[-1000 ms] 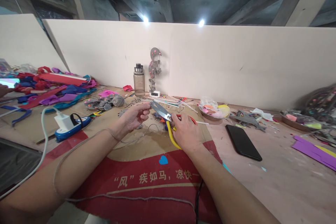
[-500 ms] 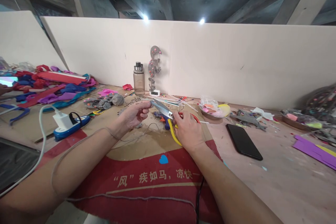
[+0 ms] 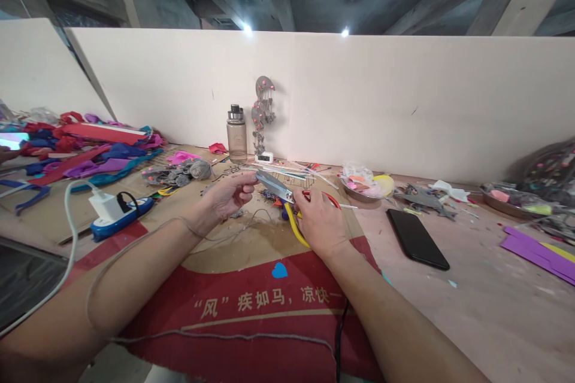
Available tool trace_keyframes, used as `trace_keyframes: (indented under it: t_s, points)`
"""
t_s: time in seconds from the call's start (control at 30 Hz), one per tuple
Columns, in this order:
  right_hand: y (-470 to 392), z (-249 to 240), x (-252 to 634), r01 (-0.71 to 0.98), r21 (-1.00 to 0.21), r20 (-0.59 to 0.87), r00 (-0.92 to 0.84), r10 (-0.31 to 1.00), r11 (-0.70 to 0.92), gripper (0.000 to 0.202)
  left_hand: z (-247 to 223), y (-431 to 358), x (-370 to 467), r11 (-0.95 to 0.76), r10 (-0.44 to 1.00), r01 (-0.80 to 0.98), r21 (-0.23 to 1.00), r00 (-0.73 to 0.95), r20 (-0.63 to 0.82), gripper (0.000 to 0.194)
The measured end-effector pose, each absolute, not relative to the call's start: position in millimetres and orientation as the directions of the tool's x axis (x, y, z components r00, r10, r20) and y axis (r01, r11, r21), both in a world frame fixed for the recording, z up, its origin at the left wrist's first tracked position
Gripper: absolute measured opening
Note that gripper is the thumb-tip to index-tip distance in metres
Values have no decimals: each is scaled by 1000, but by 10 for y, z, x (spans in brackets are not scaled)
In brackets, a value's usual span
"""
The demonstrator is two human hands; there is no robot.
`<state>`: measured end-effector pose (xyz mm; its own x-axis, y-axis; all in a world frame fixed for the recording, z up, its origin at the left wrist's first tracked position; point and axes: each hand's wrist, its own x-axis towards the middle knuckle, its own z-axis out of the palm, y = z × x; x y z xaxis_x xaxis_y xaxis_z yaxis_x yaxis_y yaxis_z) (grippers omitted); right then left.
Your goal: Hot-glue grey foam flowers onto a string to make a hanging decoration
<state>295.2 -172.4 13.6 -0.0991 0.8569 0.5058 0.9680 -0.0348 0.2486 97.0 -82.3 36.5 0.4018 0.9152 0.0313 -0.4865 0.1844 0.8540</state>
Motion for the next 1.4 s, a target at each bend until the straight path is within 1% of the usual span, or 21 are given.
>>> trace_keyframes:
  t_s: [0.2, 0.27, 0.3, 0.33, 0.4, 0.43, 0.5, 0.53, 0.6, 0.67, 0.8, 1.1, 1.2, 1.4]
  points:
    - [-1741, 153, 2931, 973, 230, 493, -87, 866, -34, 35, 375, -836, 967, 189, 922, -483, 855, 386, 14, 9]
    - [-1729, 140, 2943, 982, 186, 487, -75, 870, -19, 36, 379, -842, 969, 179, 925, -474, 862, 379, 16, 10]
    - [-1716, 127, 2953, 990, 141, 486, -70, 871, 0, 36, 381, -845, 971, 175, 925, -469, 866, 379, 18, 10]
    - [-1698, 109, 2965, 997, 73, 487, -69, 871, 38, 34, 382, -848, 973, 174, 924, -466, 868, 383, 20, 11]
    - [-1653, 63, 2985, 978, -130, 492, -79, 867, 163, 28, 385, -853, 978, 177, 918, -470, 865, 395, 27, 15]
    - [-1629, 36, 2989, 941, -248, 498, -81, 863, 232, 24, 386, -856, 980, 177, 918, -478, 860, 396, 31, 16]
    - [-1594, -11, 2979, 823, -453, 508, -78, 858, 343, 25, 388, -862, 981, 174, 921, -500, 848, 388, 40, 19]
    - [-1585, -28, 2964, 761, -527, 512, -71, 856, 378, 27, 391, -866, 981, 170, 923, -511, 843, 383, 46, 20]
    - [-1590, -42, 2920, 672, -612, 517, -60, 854, 417, 29, 399, -881, 981, 160, 926, -531, 833, 373, 60, 20]
    - [-1617, -29, 2871, 642, -634, 493, -94, 865, 431, 28, 414, -905, 986, 149, 927, -540, 828, 369, 74, 20]
    - [-1670, 26, 2814, 660, -623, 414, -176, 893, 419, 27, 443, -962, 1019, 124, 936, -524, 842, 344, 76, 20]
    - [-1697, 69, 2816, 623, -687, 368, -146, 918, 374, 34, 418, -984, 1061, 191, 929, -455, 870, 370, -11, 21]
    - [-1689, 64, 2810, 616, -690, 371, -149, 916, 380, 34, 412, -988, 1065, 195, 928, -458, 867, 374, -11, 22]
    - [-1660, 29, 2818, 616, -665, 425, -155, 892, 423, 31, 413, -1005, 1079, 183, 918, -435, 882, 397, 5, 23]
